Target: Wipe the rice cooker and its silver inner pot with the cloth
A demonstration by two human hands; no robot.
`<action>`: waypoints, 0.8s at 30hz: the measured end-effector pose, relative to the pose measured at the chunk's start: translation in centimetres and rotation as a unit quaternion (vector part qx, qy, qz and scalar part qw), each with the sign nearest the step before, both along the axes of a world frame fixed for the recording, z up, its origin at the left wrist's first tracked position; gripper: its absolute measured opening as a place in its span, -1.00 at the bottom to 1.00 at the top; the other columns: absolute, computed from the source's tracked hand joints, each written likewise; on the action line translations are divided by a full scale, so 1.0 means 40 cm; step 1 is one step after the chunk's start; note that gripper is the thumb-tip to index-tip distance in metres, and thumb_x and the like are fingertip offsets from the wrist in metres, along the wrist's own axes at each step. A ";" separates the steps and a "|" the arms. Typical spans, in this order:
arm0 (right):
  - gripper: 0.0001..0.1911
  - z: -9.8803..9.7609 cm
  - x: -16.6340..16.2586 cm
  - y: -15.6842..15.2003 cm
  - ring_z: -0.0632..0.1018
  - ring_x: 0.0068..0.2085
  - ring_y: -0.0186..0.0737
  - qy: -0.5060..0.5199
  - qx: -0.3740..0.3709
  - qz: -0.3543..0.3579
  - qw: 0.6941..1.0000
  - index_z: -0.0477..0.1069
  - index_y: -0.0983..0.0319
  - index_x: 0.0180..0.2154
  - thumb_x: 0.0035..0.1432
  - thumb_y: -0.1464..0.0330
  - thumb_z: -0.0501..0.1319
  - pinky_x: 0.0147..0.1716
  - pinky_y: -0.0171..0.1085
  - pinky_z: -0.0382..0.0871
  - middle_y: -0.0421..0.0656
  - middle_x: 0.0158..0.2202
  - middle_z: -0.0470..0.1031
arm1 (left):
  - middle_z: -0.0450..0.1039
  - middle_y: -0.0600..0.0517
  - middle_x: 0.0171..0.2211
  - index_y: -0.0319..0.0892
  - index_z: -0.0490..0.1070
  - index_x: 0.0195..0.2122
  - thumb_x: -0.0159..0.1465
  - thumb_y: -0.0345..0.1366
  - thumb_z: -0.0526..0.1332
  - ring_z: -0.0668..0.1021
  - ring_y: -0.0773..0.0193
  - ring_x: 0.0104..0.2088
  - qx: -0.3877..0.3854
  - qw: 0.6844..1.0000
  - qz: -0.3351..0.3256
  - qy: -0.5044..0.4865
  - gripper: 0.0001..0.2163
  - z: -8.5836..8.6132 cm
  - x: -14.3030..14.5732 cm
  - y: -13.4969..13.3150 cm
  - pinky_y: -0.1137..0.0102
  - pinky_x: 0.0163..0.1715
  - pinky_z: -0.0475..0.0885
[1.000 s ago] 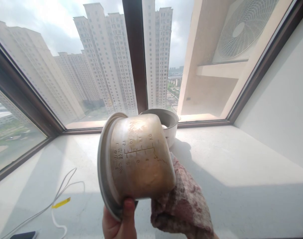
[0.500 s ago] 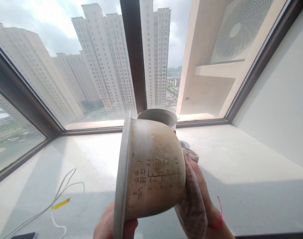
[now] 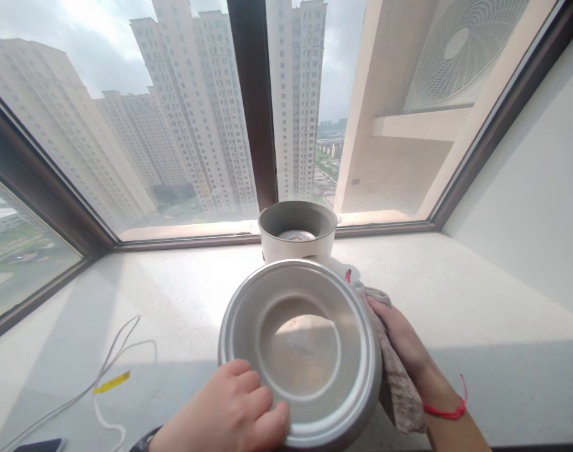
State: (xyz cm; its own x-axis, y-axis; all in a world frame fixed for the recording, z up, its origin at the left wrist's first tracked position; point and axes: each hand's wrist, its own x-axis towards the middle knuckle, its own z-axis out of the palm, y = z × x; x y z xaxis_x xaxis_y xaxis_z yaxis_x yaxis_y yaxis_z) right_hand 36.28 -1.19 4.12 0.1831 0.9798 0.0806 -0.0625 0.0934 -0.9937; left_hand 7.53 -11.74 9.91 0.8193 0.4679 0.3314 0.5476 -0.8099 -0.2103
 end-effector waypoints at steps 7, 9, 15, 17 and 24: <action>-0.55 0.038 0.029 0.005 0.65 -0.23 -0.01 0.084 -0.094 0.179 0.976 0.62 0.23 -0.17 0.11 0.00 0.36 -0.05 -0.04 0.50 -0.06 -0.24 0.66 | 0.34 0.13 -0.58 -0.11 0.35 -0.33 0.38 -0.48 0.04 0.35 0.27 -0.59 -0.030 0.999 -0.035 0.019 -0.81 -0.026 -0.013 0.049 0.31 -0.47 0.23; -0.62 0.048 0.032 0.010 0.65 -0.21 -0.01 0.090 -0.096 0.239 0.962 0.61 0.21 -0.14 0.08 0.11 0.42 -0.07 -0.09 0.51 -0.08 -0.23 0.66 | 0.34 0.15 -0.58 -0.11 0.36 -0.31 0.38 -0.46 0.06 0.33 0.27 -0.59 -0.032 0.998 -0.050 0.017 -0.83 -0.024 -0.018 0.058 0.28 -0.32 0.35; -0.56 0.017 0.030 0.026 0.65 -0.13 0.07 0.088 -0.124 0.248 0.957 0.58 0.19 -0.14 -0.10 0.22 0.52 -0.10 -0.12 0.49 -0.09 -0.20 0.66 | 0.32 0.20 -0.56 -0.10 0.36 -0.33 0.37 -0.49 0.09 0.32 0.30 -0.52 -0.015 0.999 -0.032 -0.018 -0.82 -0.046 -0.034 0.072 0.00 0.32 0.05; -0.57 0.005 0.024 0.020 0.64 -0.11 0.09 0.083 -0.136 0.216 0.963 0.57 0.20 -0.15 -0.09 0.21 0.50 -0.11 -0.11 0.48 -0.08 -0.17 0.66 | 0.33 0.19 -0.54 -0.10 0.35 -0.34 0.34 -0.53 0.11 0.34 0.31 -0.48 -0.032 0.998 -0.023 -0.039 -0.81 -0.055 -0.043 0.075 0.05 0.33 0.02; -0.54 -0.015 0.004 0.013 0.62 -0.12 0.04 0.043 -0.129 0.151 0.979 0.55 0.20 -0.19 -0.16 0.18 0.51 -0.13 -0.15 0.44 -0.11 -0.18 0.65 | 0.40 0.15 -0.47 -0.08 0.35 -0.31 0.31 -0.57 0.11 0.39 0.28 -0.39 -0.054 0.997 0.003 -0.051 -0.79 -0.081 -0.076 0.085 0.11 0.27 0.11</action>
State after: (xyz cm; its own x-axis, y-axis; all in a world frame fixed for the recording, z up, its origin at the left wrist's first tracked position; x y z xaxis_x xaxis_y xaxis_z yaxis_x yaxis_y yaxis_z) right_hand 36.46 -0.65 3.53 -0.1229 0.9759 -0.1801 -0.1334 -0.1961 -0.9715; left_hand 4.49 -8.35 6.66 0.7812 0.5098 0.3603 0.5663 -0.8216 -0.0653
